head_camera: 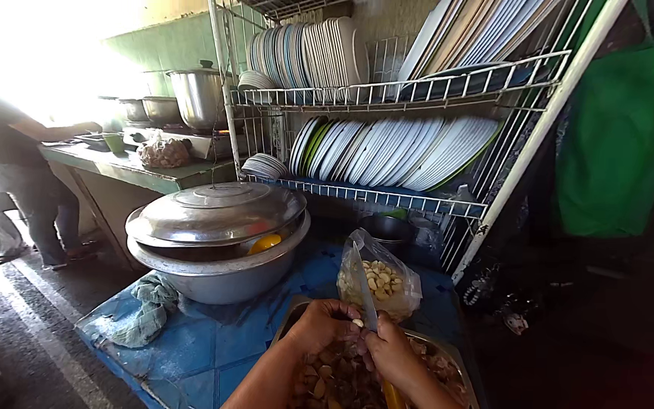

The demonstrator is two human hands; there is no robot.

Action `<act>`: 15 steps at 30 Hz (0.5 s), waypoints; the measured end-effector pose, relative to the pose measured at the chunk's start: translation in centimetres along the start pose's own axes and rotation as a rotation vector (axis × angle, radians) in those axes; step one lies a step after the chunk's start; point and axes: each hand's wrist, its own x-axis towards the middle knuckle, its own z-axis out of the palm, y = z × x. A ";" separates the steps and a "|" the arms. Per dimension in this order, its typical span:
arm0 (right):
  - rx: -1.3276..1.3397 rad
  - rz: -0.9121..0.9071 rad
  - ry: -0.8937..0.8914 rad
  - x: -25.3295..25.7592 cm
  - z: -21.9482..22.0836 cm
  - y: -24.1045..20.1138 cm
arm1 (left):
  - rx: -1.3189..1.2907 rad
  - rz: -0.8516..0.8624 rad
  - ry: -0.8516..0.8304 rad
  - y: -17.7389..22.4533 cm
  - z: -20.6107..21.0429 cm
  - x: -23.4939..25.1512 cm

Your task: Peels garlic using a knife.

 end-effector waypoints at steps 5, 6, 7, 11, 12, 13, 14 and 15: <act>-0.067 0.106 -0.040 0.2 -0.4 0.1 | -0.004 0.100 0.073 0.2 -0.1 0.0; -0.181 0.146 -0.105 0.1 -0.5 0.1 | 0.022 0.181 0.147 0.4 0.1 -0.1; -0.293 0.168 -0.178 0.1 -0.6 0.0 | 0.054 0.273 0.207 0.9 0.3 0.0; -0.513 0.073 -0.388 -0.4 0.0 0.2 | 0.393 0.488 0.217 4.2 2.0 2.1; -0.536 0.043 -0.435 -0.5 0.0 0.2 | 0.527 0.477 0.224 5.3 2.6 3.0; -0.550 0.019 -0.469 -0.5 0.1 0.2 | 0.659 0.441 0.240 6.3 3.1 3.9; -0.558 0.011 -0.490 -0.5 0.1 0.3 | 0.774 0.380 0.247 7.1 3.5 4.8; -0.552 0.016 -0.489 -0.5 0.1 0.3 | 0.852 0.326 0.250 7.6 3.7 5.7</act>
